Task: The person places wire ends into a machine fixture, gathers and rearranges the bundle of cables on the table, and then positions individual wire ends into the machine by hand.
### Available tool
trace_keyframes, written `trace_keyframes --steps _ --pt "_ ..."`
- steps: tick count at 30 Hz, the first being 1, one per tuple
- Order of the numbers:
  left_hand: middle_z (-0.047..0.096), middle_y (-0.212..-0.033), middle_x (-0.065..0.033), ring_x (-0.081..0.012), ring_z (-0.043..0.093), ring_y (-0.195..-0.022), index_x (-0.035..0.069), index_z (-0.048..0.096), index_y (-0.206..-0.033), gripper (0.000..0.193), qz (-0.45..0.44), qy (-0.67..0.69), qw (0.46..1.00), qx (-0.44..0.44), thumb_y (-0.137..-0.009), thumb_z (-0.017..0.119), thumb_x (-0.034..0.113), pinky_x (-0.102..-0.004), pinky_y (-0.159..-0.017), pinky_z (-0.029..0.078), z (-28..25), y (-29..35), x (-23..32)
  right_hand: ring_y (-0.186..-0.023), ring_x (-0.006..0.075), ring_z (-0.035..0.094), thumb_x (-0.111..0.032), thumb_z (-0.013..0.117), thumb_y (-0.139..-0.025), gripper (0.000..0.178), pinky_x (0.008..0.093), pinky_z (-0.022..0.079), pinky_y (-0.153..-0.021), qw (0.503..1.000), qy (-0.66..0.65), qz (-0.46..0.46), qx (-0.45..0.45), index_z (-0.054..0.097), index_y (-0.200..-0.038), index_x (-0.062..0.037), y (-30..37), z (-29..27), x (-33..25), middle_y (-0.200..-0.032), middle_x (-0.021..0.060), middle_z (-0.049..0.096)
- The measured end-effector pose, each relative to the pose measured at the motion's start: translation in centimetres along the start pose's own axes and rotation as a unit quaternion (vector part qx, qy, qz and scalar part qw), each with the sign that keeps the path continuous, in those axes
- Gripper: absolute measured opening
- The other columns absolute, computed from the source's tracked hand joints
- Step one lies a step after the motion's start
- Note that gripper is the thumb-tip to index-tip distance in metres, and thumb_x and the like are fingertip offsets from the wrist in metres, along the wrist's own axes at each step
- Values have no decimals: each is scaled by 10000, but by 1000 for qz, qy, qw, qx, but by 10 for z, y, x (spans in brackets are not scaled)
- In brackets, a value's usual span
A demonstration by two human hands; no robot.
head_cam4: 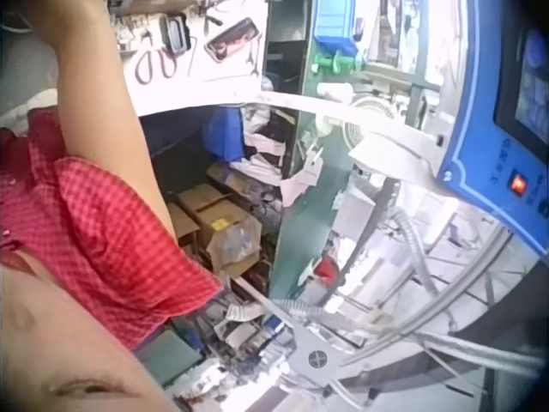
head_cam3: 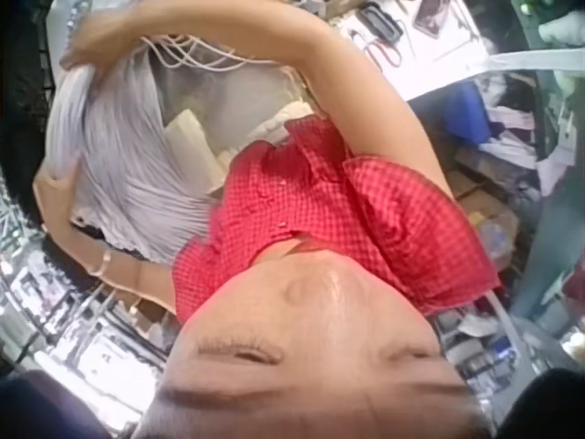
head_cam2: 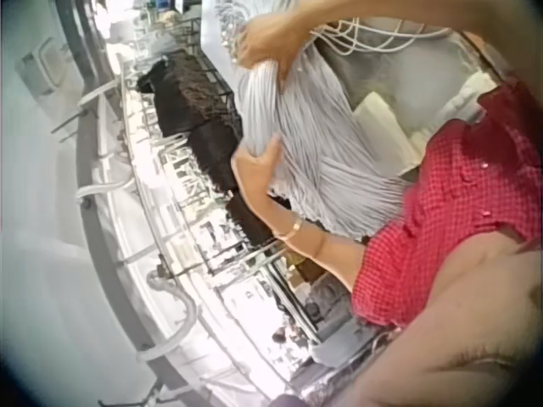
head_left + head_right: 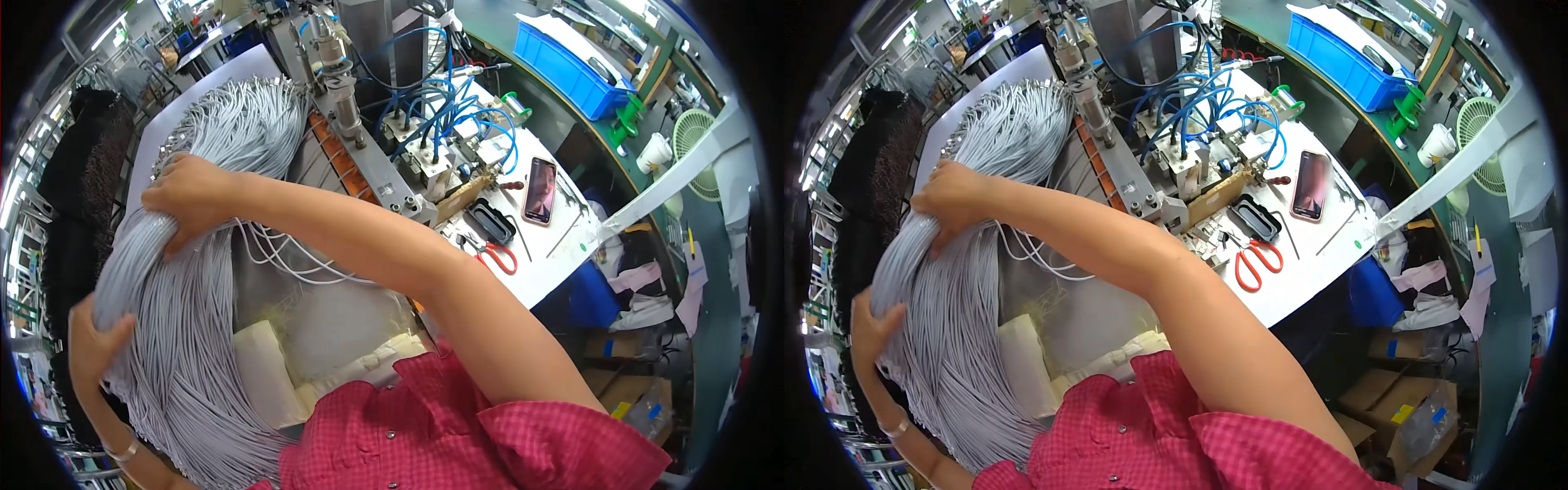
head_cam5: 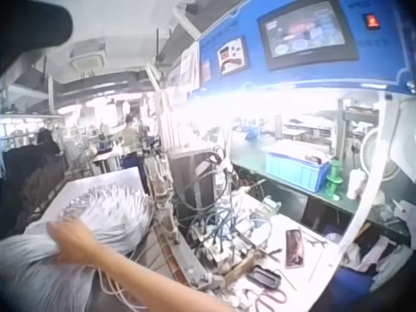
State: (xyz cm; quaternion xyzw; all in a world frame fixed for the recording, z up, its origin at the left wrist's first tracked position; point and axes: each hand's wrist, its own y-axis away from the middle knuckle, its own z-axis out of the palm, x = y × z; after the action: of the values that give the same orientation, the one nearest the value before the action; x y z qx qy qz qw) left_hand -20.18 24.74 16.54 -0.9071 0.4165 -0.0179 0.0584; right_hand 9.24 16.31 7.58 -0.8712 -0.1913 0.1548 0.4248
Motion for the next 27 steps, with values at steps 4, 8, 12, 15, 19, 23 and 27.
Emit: trace_keyframes --steps 4,8,12,15,19,23,27 --pt "501 -1212 -225 -341 487 -1123 -49 445 -1251 744 -44 13 992 122 -668 757 292 -387 -955 375 43 49 -32 -829 256 588 -643 680 -577 652 371 387 -762 991 68 -10 -116 598 -879 -72 -7 -7 -5 -786 84 608" --pt "477 -1259 -218 -355 446 -1179 -21 413 -1302 776 -51 -11 982 183 -663 751 263 -408 -997 336 69 73 -37 -831 258 586 -650 674 -586 657 366 386 -753 989 108 -15 -104 599 -883 -69 1 -9 -9 -810 76 608" --pt "473 -1268 -205 -360 433 -1190 -17 402 -1310 790 -128 -40 985 108 -655 746 261 -419 -1003 326 63 88 -29 -824 257 581 -662 660 -599 661 357 383 -766 991 83 -54 -88 611 -897 -74 8 -2 0 -833 78 603" --pt "466 -1277 -216 -365 435 -1191 -30 394 -1313 770 -171 -21 983 64 -686 728 266 -415 -1001 331 53 80 -48 -846 277 595 -675 654 -602 678 366 412 -749 992 70 -102 21 609 -949 -95 -3 12 10 -859 88 611" --pt "474 -1259 -245 -376 452 -1174 -57 395 -1304 737 -170 27 980 100 -714 704 260 -417 -983 352 62 80 -68 -867 289 613 -690 647 -601 701 377 442 -724 997 -5 -13 -76 597 -1010 -122 -17 25 14 -869 93 631" --pt "478 -1245 -247 -375 457 -1164 -51 389 -1309 754 -214 -34 966 142 -692 700 250 -433 -978 358 70 119 -40 -873 290 627 -700 642 -592 737 385 462 -704 988 -19 2 -154 582 -1059 -133 -17 19 15 -880 104 648" --pt "433 -1291 -249 -362 422 -1201 -28 362 -1336 741 -292 -122 946 70 -739 687 268 -415 -1008 329 49 139 -32 -853 276 631 -709 635 -590 748 378 461 -727 986 -23 4 -164 586 -1066 -134 -15 15 13 -884 109 654"
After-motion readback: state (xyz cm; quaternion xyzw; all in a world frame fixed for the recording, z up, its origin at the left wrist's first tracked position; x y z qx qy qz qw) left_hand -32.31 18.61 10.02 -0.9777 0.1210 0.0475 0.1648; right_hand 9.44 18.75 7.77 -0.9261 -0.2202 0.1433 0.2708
